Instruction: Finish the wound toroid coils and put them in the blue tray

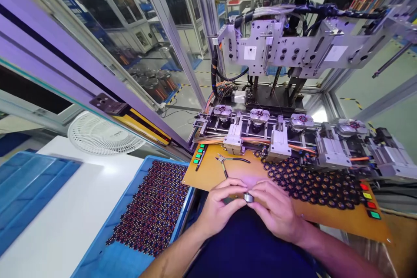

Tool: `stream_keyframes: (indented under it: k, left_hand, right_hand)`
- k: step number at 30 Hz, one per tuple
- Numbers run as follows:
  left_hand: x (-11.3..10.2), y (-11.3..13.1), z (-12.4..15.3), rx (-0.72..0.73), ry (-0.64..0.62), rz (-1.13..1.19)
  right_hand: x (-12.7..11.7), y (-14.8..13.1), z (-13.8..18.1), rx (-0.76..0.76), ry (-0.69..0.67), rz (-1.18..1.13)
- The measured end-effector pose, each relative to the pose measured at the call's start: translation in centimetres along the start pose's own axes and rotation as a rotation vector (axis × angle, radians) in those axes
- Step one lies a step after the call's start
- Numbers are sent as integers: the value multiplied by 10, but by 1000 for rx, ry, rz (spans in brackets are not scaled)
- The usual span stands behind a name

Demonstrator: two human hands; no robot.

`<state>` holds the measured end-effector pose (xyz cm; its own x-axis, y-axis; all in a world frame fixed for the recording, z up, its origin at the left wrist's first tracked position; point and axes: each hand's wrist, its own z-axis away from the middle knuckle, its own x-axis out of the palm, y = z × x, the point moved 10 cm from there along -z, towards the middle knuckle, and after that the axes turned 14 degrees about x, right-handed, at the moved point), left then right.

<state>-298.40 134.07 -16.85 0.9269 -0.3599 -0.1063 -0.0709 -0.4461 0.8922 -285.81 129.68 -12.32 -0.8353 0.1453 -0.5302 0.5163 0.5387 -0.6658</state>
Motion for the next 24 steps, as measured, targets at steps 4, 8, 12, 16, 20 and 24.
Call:
stream_keyframes:
  k: [4,8,12,16,20,24]
  left_hand:
    - [-14,-62,48,-319,62,-125]
    - [-37,-94,82,-468,180,-130]
    - [-47,-98,86,-496,199,-149]
    - [-45,-99,84,-498,186,-147]
    - [-39,-102,84,-497,167,-139]
    - [-38,-106,86,-494,168,-139]
  right_hand:
    - [6,48,53,-83,37,301]
    - [21,83,91,-118,-98,509]
    - [35,94,97,-93,-141,621]
    - [55,103,76,-52,-125,702]
    - [69,113,49,-20,-106,774]
    - [74,113,38,-91,-131,783]
